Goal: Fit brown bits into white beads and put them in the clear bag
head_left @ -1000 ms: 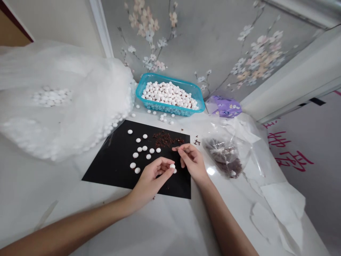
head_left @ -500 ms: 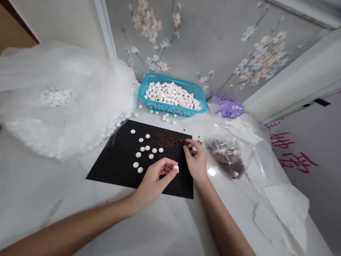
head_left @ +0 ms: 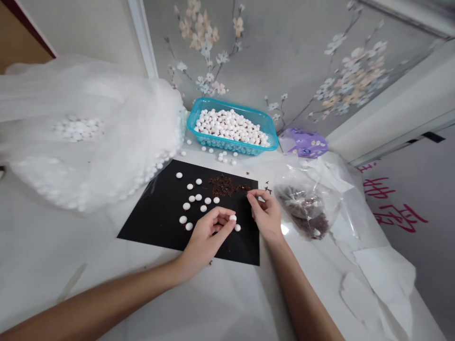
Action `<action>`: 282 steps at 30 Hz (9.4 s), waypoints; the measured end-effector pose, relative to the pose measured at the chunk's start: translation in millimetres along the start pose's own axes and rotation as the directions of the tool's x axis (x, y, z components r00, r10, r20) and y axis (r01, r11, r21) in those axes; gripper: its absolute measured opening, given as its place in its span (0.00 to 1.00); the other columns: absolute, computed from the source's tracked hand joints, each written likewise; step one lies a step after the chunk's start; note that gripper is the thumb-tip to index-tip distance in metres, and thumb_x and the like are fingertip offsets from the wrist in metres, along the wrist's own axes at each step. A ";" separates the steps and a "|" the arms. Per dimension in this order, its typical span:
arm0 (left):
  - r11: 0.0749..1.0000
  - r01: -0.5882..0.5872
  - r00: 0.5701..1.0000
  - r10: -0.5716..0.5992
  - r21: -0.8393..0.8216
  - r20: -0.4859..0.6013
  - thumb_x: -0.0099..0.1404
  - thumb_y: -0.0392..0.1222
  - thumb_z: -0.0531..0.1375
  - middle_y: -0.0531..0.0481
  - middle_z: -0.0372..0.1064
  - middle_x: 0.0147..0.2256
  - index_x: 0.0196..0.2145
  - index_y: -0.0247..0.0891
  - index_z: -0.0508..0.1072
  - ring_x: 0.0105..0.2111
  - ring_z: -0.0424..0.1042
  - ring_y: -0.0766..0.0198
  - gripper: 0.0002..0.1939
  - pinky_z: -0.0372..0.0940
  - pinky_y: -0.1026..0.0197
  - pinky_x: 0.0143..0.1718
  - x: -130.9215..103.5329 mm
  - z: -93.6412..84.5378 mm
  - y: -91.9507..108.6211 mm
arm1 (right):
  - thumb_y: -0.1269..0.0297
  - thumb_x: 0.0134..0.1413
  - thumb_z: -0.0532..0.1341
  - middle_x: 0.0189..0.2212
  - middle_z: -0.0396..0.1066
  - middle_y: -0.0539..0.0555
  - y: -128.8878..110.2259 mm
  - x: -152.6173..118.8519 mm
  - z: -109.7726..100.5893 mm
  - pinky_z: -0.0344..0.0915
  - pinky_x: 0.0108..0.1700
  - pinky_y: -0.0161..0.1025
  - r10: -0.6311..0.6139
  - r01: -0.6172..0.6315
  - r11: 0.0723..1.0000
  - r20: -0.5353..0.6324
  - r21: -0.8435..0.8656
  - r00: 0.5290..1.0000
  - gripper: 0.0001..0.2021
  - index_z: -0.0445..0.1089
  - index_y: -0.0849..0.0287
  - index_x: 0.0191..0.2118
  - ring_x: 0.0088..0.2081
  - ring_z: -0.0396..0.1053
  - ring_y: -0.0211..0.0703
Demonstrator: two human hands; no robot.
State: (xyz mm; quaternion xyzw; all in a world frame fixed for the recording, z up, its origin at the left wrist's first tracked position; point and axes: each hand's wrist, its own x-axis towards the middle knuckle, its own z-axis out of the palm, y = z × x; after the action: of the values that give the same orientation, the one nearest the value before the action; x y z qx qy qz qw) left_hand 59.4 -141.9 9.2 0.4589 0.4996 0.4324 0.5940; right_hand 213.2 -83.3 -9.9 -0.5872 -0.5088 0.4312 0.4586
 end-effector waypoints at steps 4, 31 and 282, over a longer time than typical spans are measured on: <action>1.000 0.001 0.999 -0.001 -0.005 -0.048 0.60 0.45 0.57 0.51 0.67 0.36 0.40 0.41 0.69 0.37 0.68 0.65 0.10 0.64 0.61 0.41 2.0 0.0 -1.6 | 0.58 0.49 0.61 0.19 0.60 0.44 -4.3 -5.4 -0.3 0.46 0.14 0.29 0.013 -0.053 0.967 0.161 0.249 0.987 0.10 0.65 0.58 0.33 0.13 0.49 0.26; 0.997 0.027 0.993 -0.035 -0.075 -0.110 0.59 0.46 0.58 0.53 0.68 0.35 0.38 0.40 0.70 0.34 0.68 0.68 0.11 0.65 0.66 0.37 7.6 -0.1 -1.8 | 0.65 0.49 0.63 0.26 0.71 0.48 -3.9 -9.6 -0.3 0.52 0.14 0.27 -0.013 -0.180 0.903 0.444 0.389 0.896 0.03 0.70 0.58 0.31 0.14 0.53 0.25; 0.381 -0.334 0.871 0.475 0.862 0.127 0.61 0.41 0.52 0.51 0.69 0.33 0.34 0.38 0.69 0.26 0.66 0.66 0.08 0.58 0.64 0.28 112.3 -52.7 59.9 | 0.67 0.57 0.50 0.39 0.71 0.54 5.9 5.8 -13.5 0.65 0.38 0.40 -0.358 0.364 0.719 0.134 -0.593 0.924 0.11 0.69 0.58 0.39 0.38 0.69 0.44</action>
State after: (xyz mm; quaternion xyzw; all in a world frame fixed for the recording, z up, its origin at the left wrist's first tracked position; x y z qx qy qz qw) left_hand 18.2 -14.5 41.5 0.7683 0.5597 0.2859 0.1213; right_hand 228.1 -79.2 -13.2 -0.5903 -0.7264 0.1502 0.3183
